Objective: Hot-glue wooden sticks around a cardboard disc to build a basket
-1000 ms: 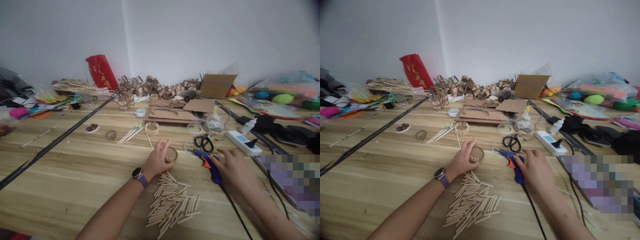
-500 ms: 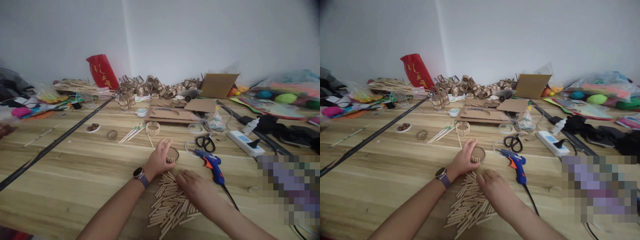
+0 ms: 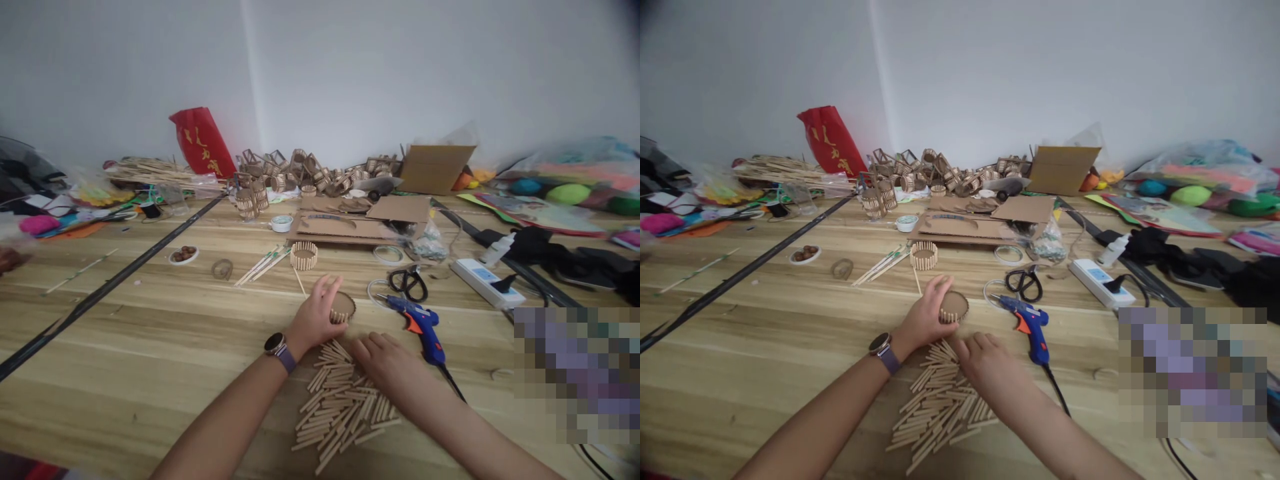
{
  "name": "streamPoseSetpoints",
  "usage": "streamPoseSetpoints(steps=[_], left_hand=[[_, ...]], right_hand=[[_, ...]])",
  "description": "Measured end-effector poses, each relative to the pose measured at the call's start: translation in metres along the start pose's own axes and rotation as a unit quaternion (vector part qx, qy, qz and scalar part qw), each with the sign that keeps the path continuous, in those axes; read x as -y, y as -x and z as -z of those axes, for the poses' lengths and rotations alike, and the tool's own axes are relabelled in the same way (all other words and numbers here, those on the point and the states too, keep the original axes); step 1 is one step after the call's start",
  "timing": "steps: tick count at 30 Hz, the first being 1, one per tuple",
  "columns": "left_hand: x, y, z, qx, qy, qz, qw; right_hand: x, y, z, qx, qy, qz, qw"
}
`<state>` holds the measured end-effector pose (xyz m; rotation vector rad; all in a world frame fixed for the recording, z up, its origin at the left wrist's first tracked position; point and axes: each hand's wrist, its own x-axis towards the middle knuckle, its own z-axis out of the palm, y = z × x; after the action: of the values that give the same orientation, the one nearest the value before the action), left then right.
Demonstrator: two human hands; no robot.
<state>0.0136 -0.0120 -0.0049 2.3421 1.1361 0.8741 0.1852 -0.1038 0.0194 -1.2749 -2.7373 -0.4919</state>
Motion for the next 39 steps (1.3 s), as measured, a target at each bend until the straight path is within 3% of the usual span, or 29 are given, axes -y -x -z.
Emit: streamPoseSetpoints(steps=[4, 8, 13, 16, 19, 39], left_hand=[[0.001, 0.0, -0.001, -0.004, 0.003, -0.003, 1.0], [0.002, 0.001, -0.001, -0.007, 0.01, -0.009, 1.0], [0.001, 0.001, 0.0, -0.004, 0.019, -0.012, 1.0], [0.002, 0.0, 0.0, -0.009, 0.025, -0.015, 1.0], [0.002, 0.0, -0.001, -0.009, 0.025, -0.021, 0.999], [0.004, -0.001, -0.002, -0.012, 0.029, -0.038, 0.999]], right_hand=[[-0.009, -0.001, -0.008, -0.007, -0.007, -0.016, 1.0], [-0.03, -0.001, -0.007, -0.005, -0.123, -0.063, 0.99], [-0.051, -0.009, 0.01, 0.0, -0.345, -0.149, 0.927], [-0.056, -0.02, 0.01, 0.028, -0.418, -0.183, 0.889], [-0.058, -0.03, 0.005, 0.029, -0.447, -0.193, 0.873], [-0.048, -0.041, -0.001, 0.024, -0.366, -0.173, 0.914]])
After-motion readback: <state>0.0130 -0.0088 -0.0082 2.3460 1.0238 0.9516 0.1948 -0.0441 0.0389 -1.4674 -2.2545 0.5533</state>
